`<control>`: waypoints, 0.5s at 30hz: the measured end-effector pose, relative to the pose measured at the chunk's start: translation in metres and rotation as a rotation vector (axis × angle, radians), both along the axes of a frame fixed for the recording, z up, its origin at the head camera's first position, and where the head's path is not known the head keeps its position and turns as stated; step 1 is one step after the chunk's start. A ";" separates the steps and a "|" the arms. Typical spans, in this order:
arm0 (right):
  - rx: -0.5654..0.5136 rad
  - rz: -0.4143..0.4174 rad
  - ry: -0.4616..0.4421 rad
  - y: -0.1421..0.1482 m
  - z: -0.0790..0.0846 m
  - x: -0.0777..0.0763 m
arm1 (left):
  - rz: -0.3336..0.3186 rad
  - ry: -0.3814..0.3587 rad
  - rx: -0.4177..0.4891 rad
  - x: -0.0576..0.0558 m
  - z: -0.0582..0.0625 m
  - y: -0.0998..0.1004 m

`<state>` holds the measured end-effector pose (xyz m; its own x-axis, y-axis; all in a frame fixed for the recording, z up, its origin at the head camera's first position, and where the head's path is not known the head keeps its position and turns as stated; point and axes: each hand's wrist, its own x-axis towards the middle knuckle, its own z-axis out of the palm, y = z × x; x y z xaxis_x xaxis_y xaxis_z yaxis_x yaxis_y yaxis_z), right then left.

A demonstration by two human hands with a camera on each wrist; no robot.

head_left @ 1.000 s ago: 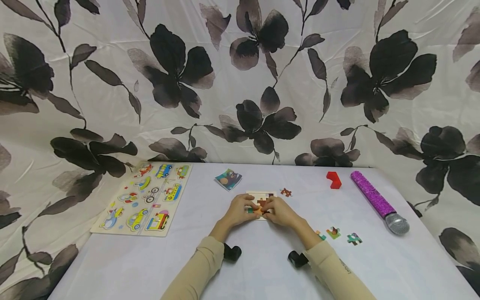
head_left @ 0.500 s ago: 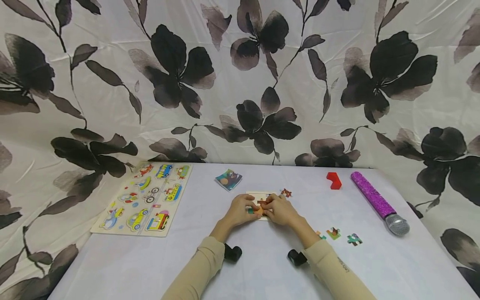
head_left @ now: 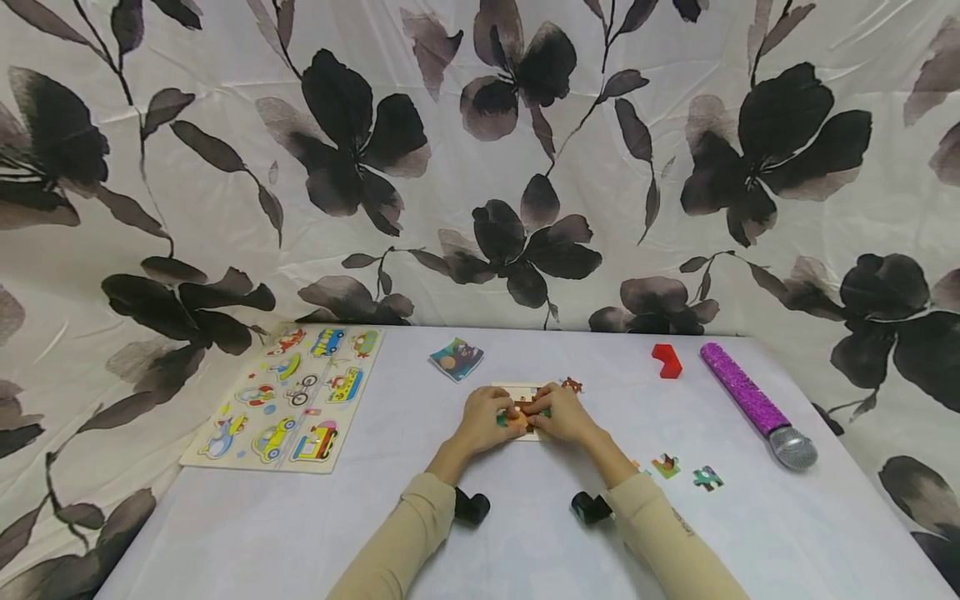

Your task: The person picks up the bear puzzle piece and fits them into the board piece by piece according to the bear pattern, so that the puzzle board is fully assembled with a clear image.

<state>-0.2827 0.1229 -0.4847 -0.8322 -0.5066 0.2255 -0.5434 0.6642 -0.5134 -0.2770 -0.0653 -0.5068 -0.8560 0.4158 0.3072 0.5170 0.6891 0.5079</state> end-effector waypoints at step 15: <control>-0.114 0.049 -0.044 0.005 -0.004 0.000 | -0.011 -0.045 0.153 0.001 -0.004 -0.003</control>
<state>-0.2831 0.1283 -0.4886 -0.8173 -0.5205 0.2474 -0.5492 0.5732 -0.6081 -0.2758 -0.0682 -0.5106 -0.8657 0.3770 0.3292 0.4988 0.5964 0.6289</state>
